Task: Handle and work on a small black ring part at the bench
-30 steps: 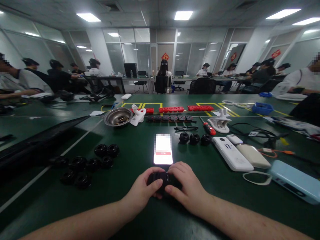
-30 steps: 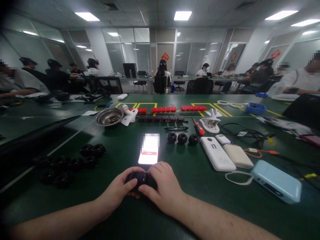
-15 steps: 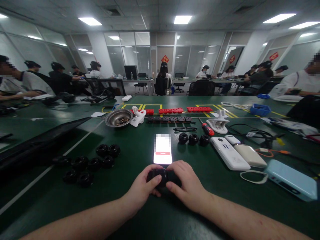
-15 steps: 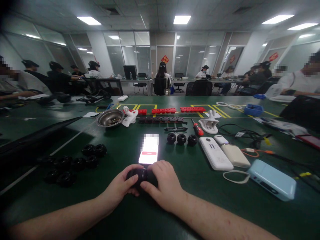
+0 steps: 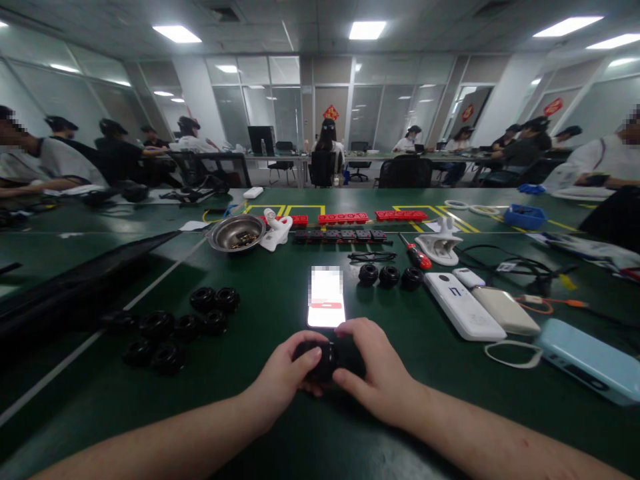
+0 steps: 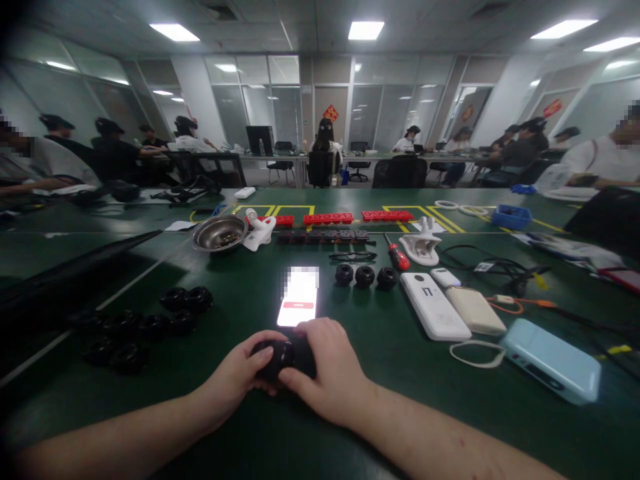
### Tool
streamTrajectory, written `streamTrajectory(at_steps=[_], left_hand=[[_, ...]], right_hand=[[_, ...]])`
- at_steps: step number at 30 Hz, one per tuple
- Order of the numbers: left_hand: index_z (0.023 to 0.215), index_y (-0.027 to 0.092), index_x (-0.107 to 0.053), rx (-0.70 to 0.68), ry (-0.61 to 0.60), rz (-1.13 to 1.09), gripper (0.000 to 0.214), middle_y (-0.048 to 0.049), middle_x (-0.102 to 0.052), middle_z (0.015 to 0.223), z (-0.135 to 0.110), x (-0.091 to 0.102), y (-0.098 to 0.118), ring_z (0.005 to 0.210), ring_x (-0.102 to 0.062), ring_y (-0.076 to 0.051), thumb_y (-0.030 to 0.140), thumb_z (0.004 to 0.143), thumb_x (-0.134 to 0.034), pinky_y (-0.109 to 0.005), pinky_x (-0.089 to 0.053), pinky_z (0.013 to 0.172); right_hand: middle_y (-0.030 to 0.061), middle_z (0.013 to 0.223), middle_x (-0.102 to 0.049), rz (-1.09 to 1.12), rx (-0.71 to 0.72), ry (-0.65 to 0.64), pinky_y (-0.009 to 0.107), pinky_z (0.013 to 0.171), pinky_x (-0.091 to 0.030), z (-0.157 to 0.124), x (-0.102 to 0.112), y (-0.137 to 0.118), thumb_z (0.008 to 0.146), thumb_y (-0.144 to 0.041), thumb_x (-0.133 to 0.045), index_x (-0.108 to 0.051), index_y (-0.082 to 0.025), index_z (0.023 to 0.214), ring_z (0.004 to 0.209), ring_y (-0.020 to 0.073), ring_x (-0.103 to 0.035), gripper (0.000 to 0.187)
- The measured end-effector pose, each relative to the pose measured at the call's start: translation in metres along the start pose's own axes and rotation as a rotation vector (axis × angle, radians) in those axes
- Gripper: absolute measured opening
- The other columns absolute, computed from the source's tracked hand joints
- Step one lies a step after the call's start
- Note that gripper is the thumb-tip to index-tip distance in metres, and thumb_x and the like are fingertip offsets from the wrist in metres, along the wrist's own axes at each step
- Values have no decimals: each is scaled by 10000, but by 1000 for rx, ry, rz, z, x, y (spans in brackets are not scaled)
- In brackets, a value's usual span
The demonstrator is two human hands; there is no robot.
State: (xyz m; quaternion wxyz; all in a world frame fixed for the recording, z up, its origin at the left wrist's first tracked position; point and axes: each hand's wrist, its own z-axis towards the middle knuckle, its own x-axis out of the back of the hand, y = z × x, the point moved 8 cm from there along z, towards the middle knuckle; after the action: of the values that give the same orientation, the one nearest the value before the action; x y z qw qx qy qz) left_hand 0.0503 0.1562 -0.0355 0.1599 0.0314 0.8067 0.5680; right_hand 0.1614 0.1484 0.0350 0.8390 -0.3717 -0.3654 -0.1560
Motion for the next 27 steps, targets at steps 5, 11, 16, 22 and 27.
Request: streamTrajectory(at_steps=[5,11,16,22,27], left_hand=[[946,134,-494,23,-44,29,389,-56,-599,812,-3,-5,3,615,-617,-155,361,653,-612,-241,-451,521],[940,124,-497,62,-30,66,378,-50,-603,709,-2,-2,-1,557,-614,-157,419,706,-535,-250,-449,494],[901,146,-496,-7,59,12,351,-13,-572,697,-1,4,0,484,-581,-120,394,667,-583,-235,-442,463],[915,156,-514,-10,33,14,377,-22,-570,791,-3,0,3,551,-586,-119,373,631,-631,-243,-464,515],[931,136,-491,11,-2,15,469,-49,-593,747,1,0,-1,532,-601,-148,477,627,-593,-255,-463,474]], right_hand=[[25,675,-507,-2,-11,-82,320,621,-366,3,-11,8,847,-489,-285,-496,-165,708,649,161,-450,411],[68,751,-565,-112,169,-15,354,689,-374,2,-3,-13,823,-535,-298,-543,-137,829,717,188,-475,468],[88,933,-576,-203,219,14,409,829,-324,-1,3,-27,817,-387,-439,-496,-139,1027,845,213,-481,330],[58,781,-554,-81,6,-33,372,697,-381,3,0,-5,785,-458,-441,-527,-154,842,740,198,-482,321],[75,831,-577,-175,209,15,400,772,-367,1,-1,-18,781,-440,-486,-516,-135,938,776,203,-486,344]])
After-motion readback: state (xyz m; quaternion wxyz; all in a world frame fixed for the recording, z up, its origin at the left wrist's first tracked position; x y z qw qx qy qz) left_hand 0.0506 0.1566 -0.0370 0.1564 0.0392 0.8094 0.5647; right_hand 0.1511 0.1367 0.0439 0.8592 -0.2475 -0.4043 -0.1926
